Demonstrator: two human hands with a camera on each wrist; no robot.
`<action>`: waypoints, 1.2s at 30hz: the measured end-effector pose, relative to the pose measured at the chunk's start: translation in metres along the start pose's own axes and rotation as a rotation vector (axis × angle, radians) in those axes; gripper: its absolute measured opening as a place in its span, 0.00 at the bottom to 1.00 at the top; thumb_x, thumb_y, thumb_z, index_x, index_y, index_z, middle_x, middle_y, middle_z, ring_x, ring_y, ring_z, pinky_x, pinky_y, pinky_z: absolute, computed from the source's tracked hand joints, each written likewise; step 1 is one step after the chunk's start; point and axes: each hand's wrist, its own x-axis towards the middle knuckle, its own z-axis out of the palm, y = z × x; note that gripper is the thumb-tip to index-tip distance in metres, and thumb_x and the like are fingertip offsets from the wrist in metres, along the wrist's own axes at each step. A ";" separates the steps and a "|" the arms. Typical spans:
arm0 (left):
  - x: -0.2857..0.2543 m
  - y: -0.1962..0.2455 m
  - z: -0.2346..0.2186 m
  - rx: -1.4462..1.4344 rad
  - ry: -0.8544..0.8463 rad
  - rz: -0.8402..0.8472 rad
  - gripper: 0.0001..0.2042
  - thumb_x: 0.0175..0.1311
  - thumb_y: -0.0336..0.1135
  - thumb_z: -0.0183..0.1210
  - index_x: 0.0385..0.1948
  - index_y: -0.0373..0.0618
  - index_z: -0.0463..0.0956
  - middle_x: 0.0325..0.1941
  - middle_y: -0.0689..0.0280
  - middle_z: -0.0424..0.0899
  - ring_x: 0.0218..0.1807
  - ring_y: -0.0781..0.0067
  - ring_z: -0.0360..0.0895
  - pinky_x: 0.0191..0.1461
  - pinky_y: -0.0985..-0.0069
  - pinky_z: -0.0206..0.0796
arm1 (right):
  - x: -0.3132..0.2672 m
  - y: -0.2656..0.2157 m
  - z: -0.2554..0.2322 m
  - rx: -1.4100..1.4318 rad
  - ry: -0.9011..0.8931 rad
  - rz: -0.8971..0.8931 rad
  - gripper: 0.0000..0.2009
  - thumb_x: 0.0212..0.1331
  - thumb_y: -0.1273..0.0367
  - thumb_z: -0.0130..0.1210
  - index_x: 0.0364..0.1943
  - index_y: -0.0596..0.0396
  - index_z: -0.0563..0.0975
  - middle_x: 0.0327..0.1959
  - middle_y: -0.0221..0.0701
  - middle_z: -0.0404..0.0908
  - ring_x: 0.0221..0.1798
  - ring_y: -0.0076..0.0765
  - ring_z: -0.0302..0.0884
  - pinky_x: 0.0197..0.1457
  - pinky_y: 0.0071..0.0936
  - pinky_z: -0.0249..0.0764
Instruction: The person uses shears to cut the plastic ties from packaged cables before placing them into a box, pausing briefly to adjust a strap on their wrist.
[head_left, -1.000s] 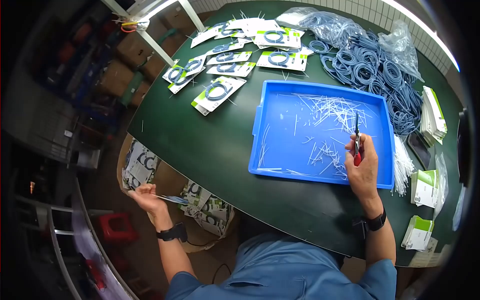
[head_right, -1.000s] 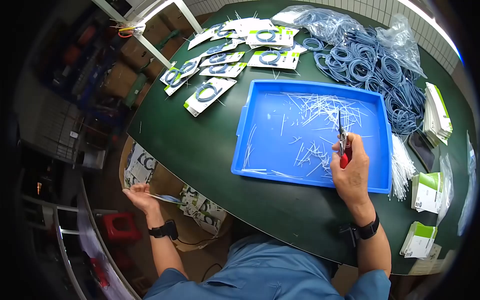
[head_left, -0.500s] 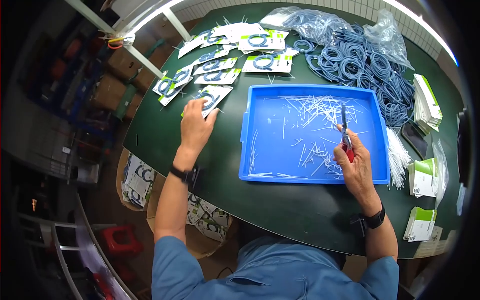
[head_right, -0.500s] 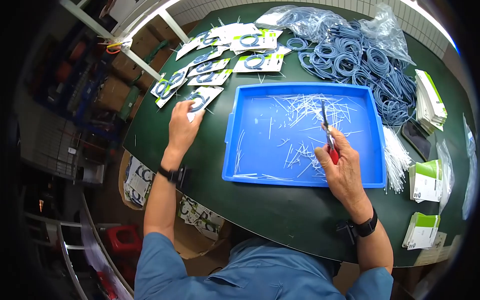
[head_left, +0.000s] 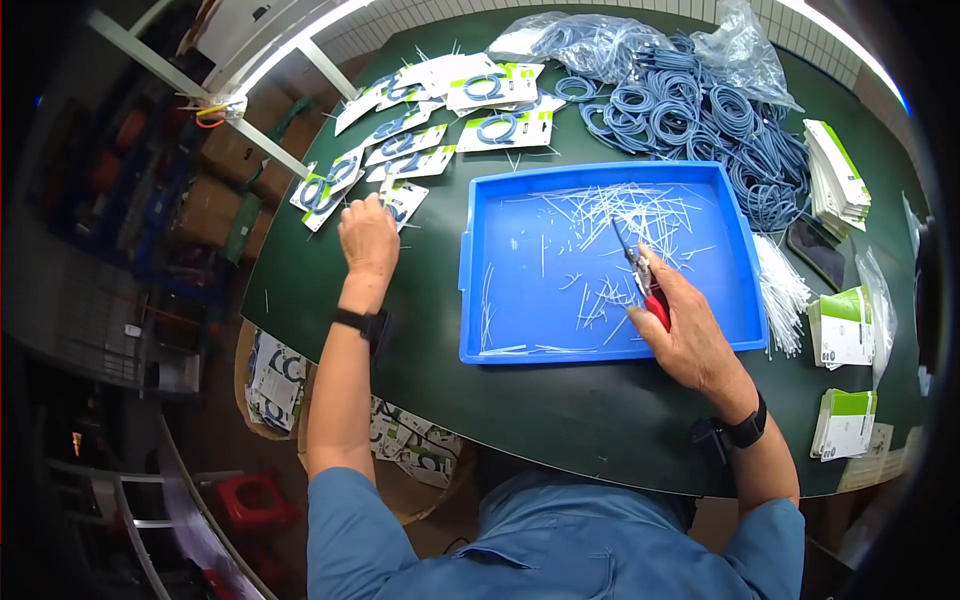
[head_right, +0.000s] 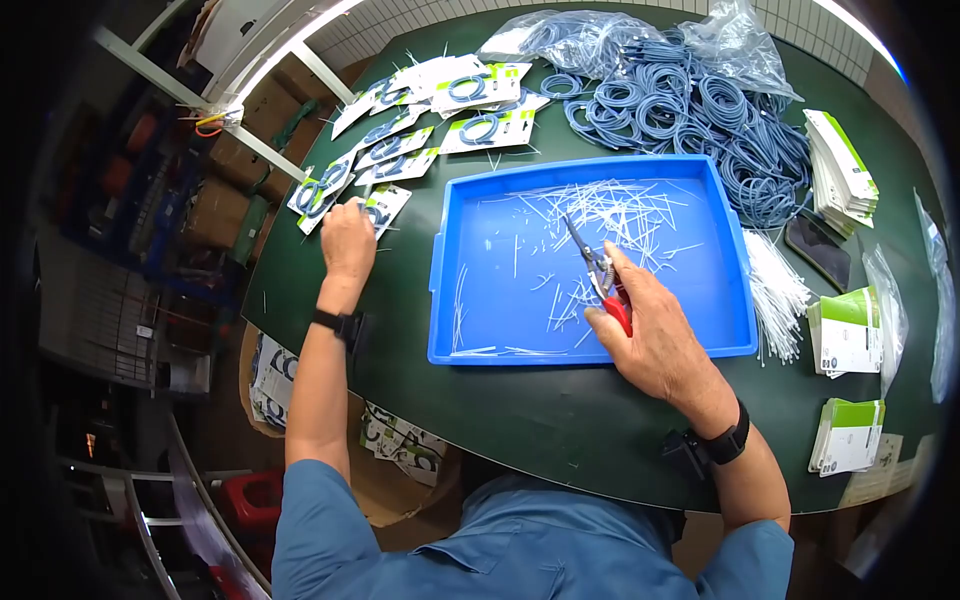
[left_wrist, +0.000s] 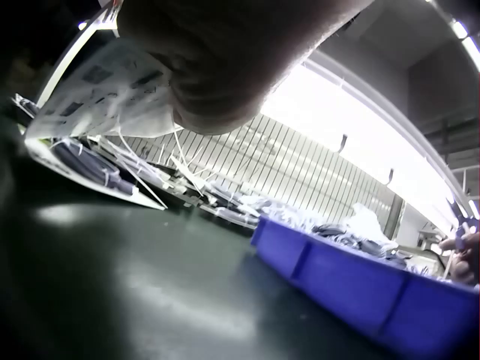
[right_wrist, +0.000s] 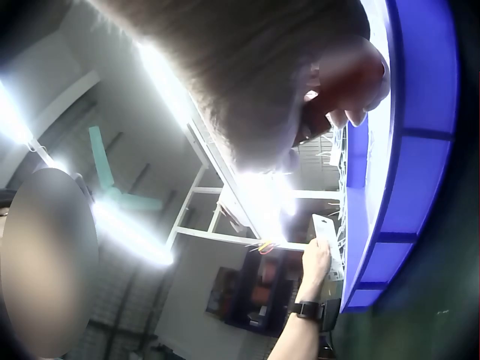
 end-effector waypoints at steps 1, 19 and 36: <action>-0.005 -0.001 -0.015 -0.113 0.054 -0.022 0.16 0.69 0.39 0.63 0.53 0.41 0.78 0.49 0.57 0.83 0.54 0.52 0.79 0.57 0.56 0.72 | -0.001 -0.004 0.000 -0.032 -0.024 0.003 0.35 0.63 0.62 0.66 0.72 0.62 0.68 0.58 0.54 0.81 0.54 0.53 0.83 0.62 0.39 0.74; -0.079 0.184 -0.144 -2.320 -0.215 -0.236 0.15 0.75 0.31 0.53 0.57 0.32 0.74 0.50 0.57 0.85 0.45 0.75 0.84 0.49 0.76 0.79 | -0.032 -0.024 -0.021 -0.338 0.117 -0.120 0.36 0.55 0.66 0.73 0.70 0.56 0.73 0.41 0.40 0.80 0.40 0.45 0.78 0.47 0.39 0.76; -0.114 0.219 -0.134 -2.278 -0.173 -0.171 0.16 0.77 0.33 0.50 0.60 0.33 0.74 0.52 0.59 0.85 0.47 0.78 0.82 0.53 0.77 0.75 | -0.037 -0.007 -0.008 -0.515 0.199 -0.172 0.37 0.54 0.62 0.74 0.70 0.55 0.74 0.40 0.39 0.76 0.41 0.44 0.75 0.43 0.39 0.75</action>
